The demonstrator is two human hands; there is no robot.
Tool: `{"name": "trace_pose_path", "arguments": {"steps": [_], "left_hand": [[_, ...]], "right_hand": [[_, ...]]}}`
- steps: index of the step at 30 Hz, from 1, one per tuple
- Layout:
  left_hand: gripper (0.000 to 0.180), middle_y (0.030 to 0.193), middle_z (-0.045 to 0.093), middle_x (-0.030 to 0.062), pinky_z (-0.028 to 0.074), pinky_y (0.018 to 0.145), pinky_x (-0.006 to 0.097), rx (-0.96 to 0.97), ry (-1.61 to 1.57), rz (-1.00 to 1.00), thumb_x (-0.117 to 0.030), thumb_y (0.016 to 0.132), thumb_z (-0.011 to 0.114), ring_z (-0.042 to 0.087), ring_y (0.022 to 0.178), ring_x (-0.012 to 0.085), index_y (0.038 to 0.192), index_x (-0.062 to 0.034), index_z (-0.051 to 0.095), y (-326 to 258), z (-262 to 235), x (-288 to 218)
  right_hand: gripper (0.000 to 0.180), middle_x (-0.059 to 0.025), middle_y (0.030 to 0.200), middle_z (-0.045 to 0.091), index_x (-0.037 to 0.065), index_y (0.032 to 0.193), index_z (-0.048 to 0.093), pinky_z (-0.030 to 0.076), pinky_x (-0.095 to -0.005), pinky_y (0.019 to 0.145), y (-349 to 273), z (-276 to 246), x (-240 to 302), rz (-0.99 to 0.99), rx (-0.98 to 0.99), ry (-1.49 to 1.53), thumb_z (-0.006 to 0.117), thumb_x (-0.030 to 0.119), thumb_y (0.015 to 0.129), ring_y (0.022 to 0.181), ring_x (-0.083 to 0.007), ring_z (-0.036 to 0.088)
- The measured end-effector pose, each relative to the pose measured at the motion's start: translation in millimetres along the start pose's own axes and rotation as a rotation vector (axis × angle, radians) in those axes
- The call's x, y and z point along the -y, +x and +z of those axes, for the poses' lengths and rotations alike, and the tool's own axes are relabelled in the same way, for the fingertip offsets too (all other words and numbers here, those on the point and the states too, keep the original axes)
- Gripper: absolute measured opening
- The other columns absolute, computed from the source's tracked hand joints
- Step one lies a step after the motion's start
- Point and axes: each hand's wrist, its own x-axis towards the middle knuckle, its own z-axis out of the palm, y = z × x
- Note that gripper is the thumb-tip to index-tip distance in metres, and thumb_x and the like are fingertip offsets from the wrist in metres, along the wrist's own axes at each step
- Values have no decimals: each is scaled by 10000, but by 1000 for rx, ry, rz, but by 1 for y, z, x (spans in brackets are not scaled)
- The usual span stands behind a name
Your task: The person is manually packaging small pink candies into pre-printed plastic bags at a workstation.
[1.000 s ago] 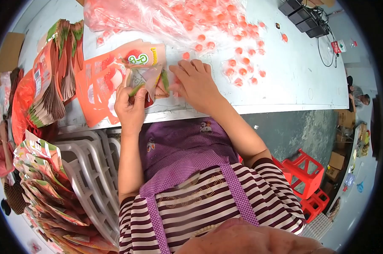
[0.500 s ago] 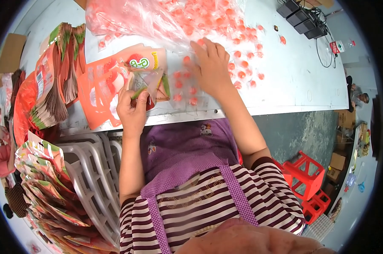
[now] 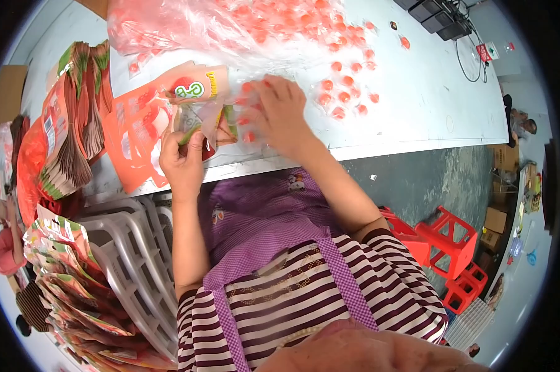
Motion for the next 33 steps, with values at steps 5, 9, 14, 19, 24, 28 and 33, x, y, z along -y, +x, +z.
{"name": "trace_pose_path", "arguments": {"steps": [5,9,14,19,24,28,33], "left_hand": [[142,782,508,1,404,650,208,0,-18,-18,-95,867,621,473,716,66,818,10,539,-1,-1,-1],[147,776,504,-5,401,641,206,-9,-22,17,-99,868,623,465,702,65,811,6,537,-1,0,2],[182,763,462,36,364,586,234,-21,-56,-54,-104,809,677,425,666,110,766,4,538,-1,-1,1],[179,768,467,33,372,594,233,-26,-51,-54,-110,811,675,433,671,113,773,3,542,0,0,-2],[170,775,474,31,380,603,234,-23,-51,-54,-112,813,672,442,677,113,783,4,551,-1,2,2],[170,776,485,37,381,606,236,-25,-40,-62,-112,807,680,444,678,114,784,5,558,-1,1,2],[177,769,488,36,379,607,236,-35,-55,-60,-120,807,683,446,679,116,783,4,559,-2,-1,4]], "right_hand": [[522,-169,1245,418,80,1229,462,172,-569,1015,-2,14,19,-97,-39,83,578,364,807,1205,-370,329],[523,-147,1225,461,98,1257,468,229,-506,992,-8,-24,21,-125,-38,-11,616,311,803,1161,-328,381],[446,-111,1124,514,60,1148,560,340,-408,846,-33,-71,-8,-18,-207,-239,674,247,759,997,-283,465],[413,-116,1039,536,45,1118,571,366,-398,784,-42,-70,-30,81,-105,-395,675,210,753,918,-286,487],[384,-124,1001,539,33,1100,570,392,-395,764,-43,-59,-27,88,-61,-353,666,175,756,892,-294,498],[381,-141,1025,527,19,1101,565,421,-397,769,-39,-50,-11,41,-29,-200,662,138,752,887,-313,503],[393,-152,1077,516,51,1131,558,403,-394,798,-39,-53,-10,3,-55,76,653,144,761,935,-309,489]]}}
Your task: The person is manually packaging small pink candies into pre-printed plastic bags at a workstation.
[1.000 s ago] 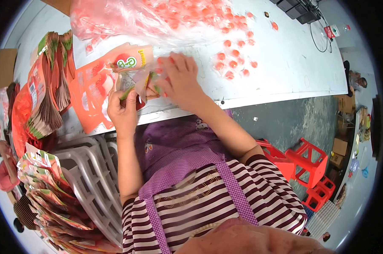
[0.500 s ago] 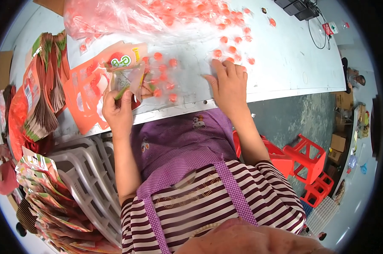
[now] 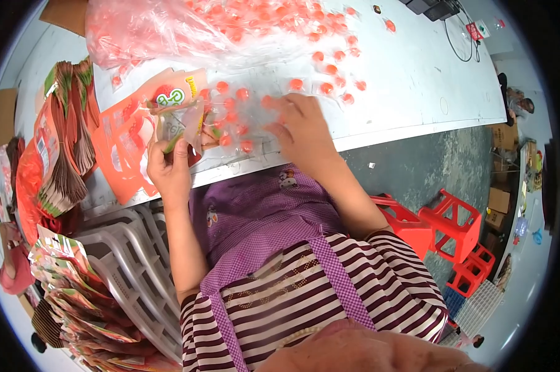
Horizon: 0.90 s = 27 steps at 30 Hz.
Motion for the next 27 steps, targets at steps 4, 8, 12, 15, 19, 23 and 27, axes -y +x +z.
{"name": "trace_pose_path", "arguments": {"steps": [4,8,12,15,19,23,27], "left_hand": [[186,765,481,32,374,602,234,1,6,5,-125,812,681,436,674,115,778,7,555,0,1,2],[114,795,525,-9,418,676,209,55,73,50,-90,877,609,482,732,58,850,3,549,0,-2,1],[118,797,522,-9,416,670,208,70,95,53,-93,878,609,478,728,58,850,4,548,-1,-3,5],[120,799,518,-8,412,674,209,56,95,75,-94,881,605,474,731,59,852,6,544,0,-2,1],[119,801,515,-7,408,680,211,61,77,60,-95,884,600,466,732,63,856,5,541,0,-2,7],[117,798,516,-6,407,665,209,51,81,82,-93,882,600,465,717,62,862,4,539,0,-2,7],[120,795,518,-6,409,660,210,70,107,71,-93,881,601,470,714,62,868,6,535,0,-5,5]], "right_hand": [[372,-119,1133,526,84,1099,595,350,-413,837,8,-16,-16,52,-180,-418,668,211,756,1008,-304,463],[369,-112,1108,545,85,1089,602,359,-410,834,10,-12,-26,132,-41,-490,669,200,745,1005,-298,463],[361,-109,1082,560,81,1085,599,378,-409,824,14,-7,-19,115,-18,-416,667,205,753,1004,-301,467],[353,-118,1096,554,81,1085,596,389,-414,832,16,5,-17,95,43,-344,665,204,762,1014,-310,468],[371,-137,1123,541,61,1094,585,391,-418,876,16,16,-4,-30,3,-97,671,185,755,1037,-334,470],[380,-157,1127,539,34,1093,578,386,-407,898,13,-9,-14,2,-99,-18,675,181,756,1036,-345,478],[389,-178,1124,541,-2,1082,574,397,-412,874,8,-41,-45,99,-227,-358,685,185,760,1006,-341,496]]}}
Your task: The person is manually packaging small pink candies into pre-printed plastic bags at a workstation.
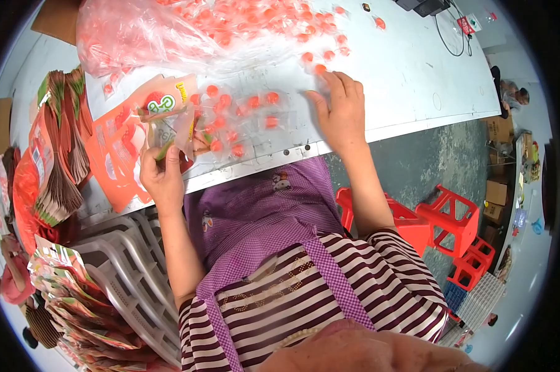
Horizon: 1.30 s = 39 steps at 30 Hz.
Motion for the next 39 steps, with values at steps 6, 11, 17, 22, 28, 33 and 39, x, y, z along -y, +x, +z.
{"name": "trace_pose_path", "arguments": {"steps": [6,11,17,22,28,33,39], "left_hand": [[122,809,526,-3,411,681,215,10,-33,-33,-96,880,604,472,735,66,882,8,540,0,1,1],[179,778,474,32,378,632,240,-74,-118,-52,-114,817,671,445,703,121,776,8,548,2,6,-7],[120,829,536,3,420,700,216,-12,-73,-41,-95,880,604,483,759,64,872,5,537,-1,3,1],[124,783,531,0,421,650,212,-18,4,-5,-90,879,603,486,706,60,847,1,524,-1,1,4],[126,765,528,0,418,626,210,-11,-10,17,-89,880,602,485,680,61,840,0,522,2,3,2],[170,780,493,50,390,642,255,-54,-149,-99,-119,803,681,464,708,144,796,5,564,1,5,-4],[159,782,494,47,384,622,246,-67,-79,-66,-109,795,684,453,687,130,800,0,567,1,6,-4]], "right_hand": [[365,-176,1097,558,-19,1048,580,415,-403,839,-10,3,-17,13,73,-110,687,182,763,963,-330,505],[340,-168,1062,556,-9,1027,594,444,-382,795,-20,10,0,19,81,58,702,130,736,910,-317,502],[367,-172,1091,539,1,1037,584,434,-398,817,-23,18,27,-57,88,174,708,108,708,948,-337,500],[351,-172,1126,538,27,1061,589,358,-427,898,-8,1,-1,-16,-48,-57,672,189,761,1011,-343,487],[350,-180,1152,531,31,1116,574,355,-424,909,-8,1,-32,183,64,-187,629,207,819,1056,-332,463],[393,-166,1221,499,49,1177,544,344,-403,930,-2,19,0,37,130,102,620,167,810,1088,-320,436],[451,-136,1276,468,83,1226,518,306,-380,933,10,26,14,-63,311,70,608,257,820,1082,-292,428]]}}
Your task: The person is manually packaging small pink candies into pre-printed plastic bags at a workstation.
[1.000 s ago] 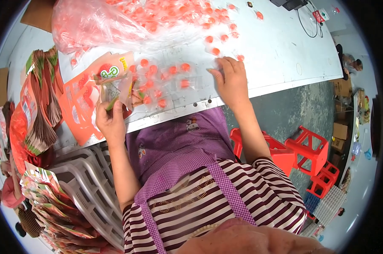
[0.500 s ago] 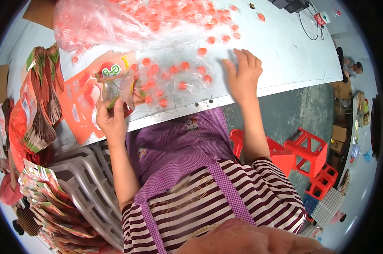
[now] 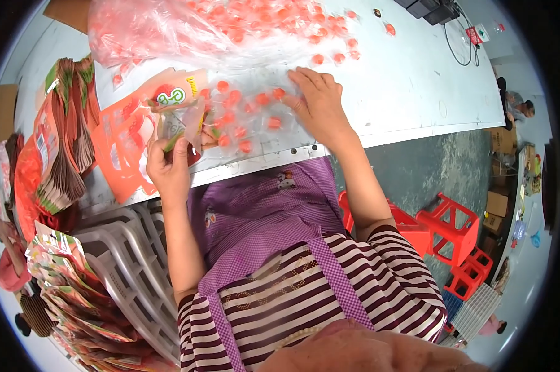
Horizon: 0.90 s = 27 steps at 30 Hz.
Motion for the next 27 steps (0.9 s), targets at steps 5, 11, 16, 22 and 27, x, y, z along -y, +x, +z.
{"name": "trace_pose_path", "arguments": {"steps": [5,11,16,22,27], "left_hand": [[149,784,490,41,378,608,243,-1,-45,5,-103,791,686,445,680,124,795,-5,574,1,1,-5],[107,838,531,5,426,706,215,81,-15,44,-46,840,635,511,765,80,887,-10,545,0,-2,-2],[147,839,537,3,434,708,222,69,-245,27,-42,836,637,518,769,83,941,-30,535,1,3,-11],[137,853,519,22,427,716,235,89,-218,-75,-49,818,648,513,800,103,898,-31,539,5,-5,-9],[134,1036,565,115,418,835,316,93,42,33,-48,753,684,537,939,232,794,-16,560,19,-24,-41]], "right_hand": [[625,-126,1330,412,116,1285,468,254,-420,1001,-8,3,11,-173,92,109,684,336,742,1206,-314,351],[746,-113,1338,402,188,1272,487,186,-466,1063,-6,8,35,-219,102,66,757,409,612,1295,-353,266],[543,-79,1235,457,226,1163,559,245,-466,999,2,20,34,-248,93,7,726,374,668,1195,-321,354],[228,-19,963,533,189,959,609,387,-384,782,11,29,32,-337,-5,-90,660,269,751,930,-236,473],[116,-21,843,548,143,864,610,452,-321,619,22,25,25,-433,16,-134,641,202,768,829,-217,525]]}}
